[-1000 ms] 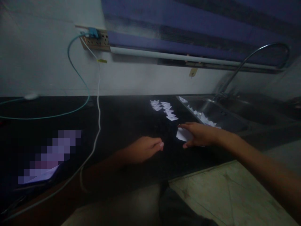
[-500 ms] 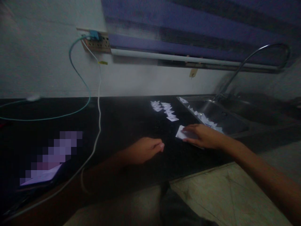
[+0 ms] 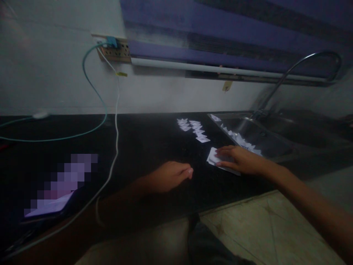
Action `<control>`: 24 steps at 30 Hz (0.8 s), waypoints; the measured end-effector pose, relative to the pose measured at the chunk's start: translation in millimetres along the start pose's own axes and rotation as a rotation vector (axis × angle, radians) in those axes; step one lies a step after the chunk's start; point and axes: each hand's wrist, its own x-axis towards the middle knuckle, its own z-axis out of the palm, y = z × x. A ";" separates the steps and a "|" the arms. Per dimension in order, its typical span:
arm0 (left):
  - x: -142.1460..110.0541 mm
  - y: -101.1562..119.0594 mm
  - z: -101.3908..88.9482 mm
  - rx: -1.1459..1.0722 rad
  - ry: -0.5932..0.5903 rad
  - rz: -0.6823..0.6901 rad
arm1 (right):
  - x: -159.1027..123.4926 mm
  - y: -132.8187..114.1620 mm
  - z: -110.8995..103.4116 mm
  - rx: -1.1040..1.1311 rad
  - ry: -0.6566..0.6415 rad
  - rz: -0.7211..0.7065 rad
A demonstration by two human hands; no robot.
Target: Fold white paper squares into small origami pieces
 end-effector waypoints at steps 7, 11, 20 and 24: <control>0.2 0.2 1.2 -0.001 -0.006 -0.019 | 1.6 -4.0 5.0 -0.095 0.005 -0.015; -0.2 -0.8 1.9 -0.006 0.007 -0.001 | 3.3 -12.3 8.9 -0.181 0.003 -0.012; 0.3 0.7 1.1 -0.015 0.002 -0.018 | 1.4 -21.1 16.7 -0.257 0.100 -0.104; -0.3 4.1 -1.7 0.001 -0.008 -0.032 | 2.2 -20.9 16.7 -0.302 0.089 -0.099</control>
